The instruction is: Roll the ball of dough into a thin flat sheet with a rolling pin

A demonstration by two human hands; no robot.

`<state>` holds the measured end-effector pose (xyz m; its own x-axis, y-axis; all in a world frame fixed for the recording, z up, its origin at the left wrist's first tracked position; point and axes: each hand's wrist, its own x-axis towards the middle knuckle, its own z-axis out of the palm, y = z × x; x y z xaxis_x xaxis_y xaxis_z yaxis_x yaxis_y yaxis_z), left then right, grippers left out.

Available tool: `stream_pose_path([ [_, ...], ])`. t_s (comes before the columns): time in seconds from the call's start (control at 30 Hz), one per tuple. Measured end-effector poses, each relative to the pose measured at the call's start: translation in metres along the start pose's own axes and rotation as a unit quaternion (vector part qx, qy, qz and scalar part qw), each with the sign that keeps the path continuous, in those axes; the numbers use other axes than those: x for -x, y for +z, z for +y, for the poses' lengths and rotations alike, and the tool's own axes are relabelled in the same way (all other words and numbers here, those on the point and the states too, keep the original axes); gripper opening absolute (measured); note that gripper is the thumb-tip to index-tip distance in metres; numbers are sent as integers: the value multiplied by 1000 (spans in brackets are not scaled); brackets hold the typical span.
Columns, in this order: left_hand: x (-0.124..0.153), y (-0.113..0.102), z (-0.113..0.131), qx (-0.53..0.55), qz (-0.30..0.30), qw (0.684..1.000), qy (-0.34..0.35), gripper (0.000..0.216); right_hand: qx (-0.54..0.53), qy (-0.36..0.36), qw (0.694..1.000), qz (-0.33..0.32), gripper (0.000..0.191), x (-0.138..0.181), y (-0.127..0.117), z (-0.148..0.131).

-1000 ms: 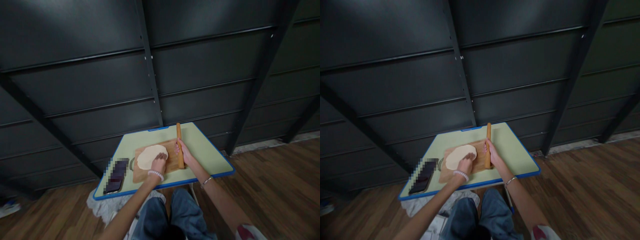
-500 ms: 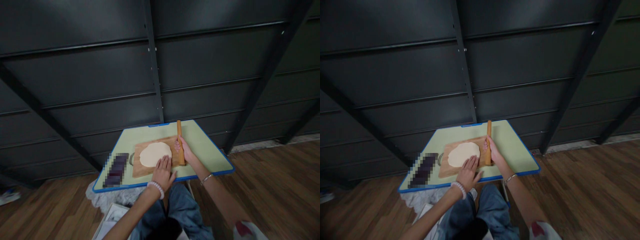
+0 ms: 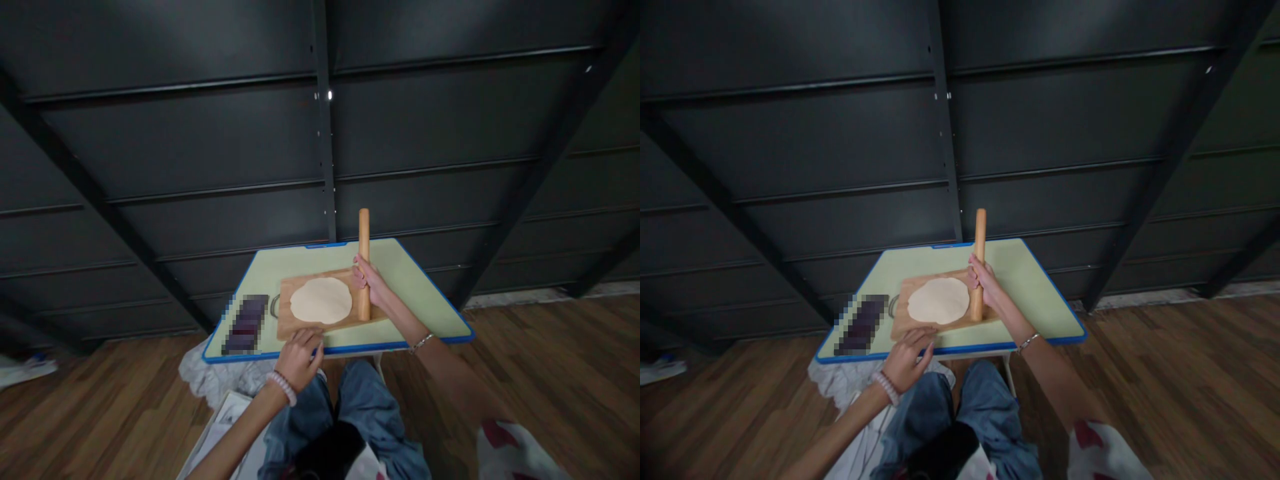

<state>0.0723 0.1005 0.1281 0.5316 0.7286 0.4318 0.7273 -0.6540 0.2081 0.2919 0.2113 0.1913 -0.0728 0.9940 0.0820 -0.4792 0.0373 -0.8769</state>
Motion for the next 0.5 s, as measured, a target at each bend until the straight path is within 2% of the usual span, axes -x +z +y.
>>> stream_pose_path([
  [0.07, 2, -4, -3, 12, 27, 1000, -5, 23, 137, -41, 989, -28, 39, 0, 14, -16],
  [0.1, 2, -6, -4, 15, 44, 999, -5, 23, 228, -64, 971, -43, 41, -1, 20, -22],
  [0.13, 2, -9, -5, 13, 62, 998, -4, 22, 327, -92, 939, -54, 42, -1, 25, -27],
  [0.17, 1, -13, -5, 8, 84, 996, -4, 22, 430, -116, 893, -61, 44, -1, 28, -29],
  [0.23, -1, -21, -6, -13, 124, 992, -7, 20, 618, -146, 769, -73, 46, 0, 31, -27],
  [0.3, -5, -28, -7, -37, 145, 989, -16, 18, 746, -146, 643, -95, 48, 4, 29, -16],
  [0.33, -8, -29, -9, -47, 144, 988, -21, 19, 782, -138, 598, -110, 48, 7, 27, -9],
  [0.37, -12, -30, -12, -55, 137, 989, -25, 20, 803, -132, 569, -124, 47, 10, 24, -2],
  [0.4, -17, -29, -15, -61, 125, 990, -28, 23, 814, -126, 552, -129, 47, 13, 20, 5],
  [0.5, -36, -20, -30, -72, 86, 993, -33, 32, 830, -128, 531, -115, 47, 22, 9, 20],
])
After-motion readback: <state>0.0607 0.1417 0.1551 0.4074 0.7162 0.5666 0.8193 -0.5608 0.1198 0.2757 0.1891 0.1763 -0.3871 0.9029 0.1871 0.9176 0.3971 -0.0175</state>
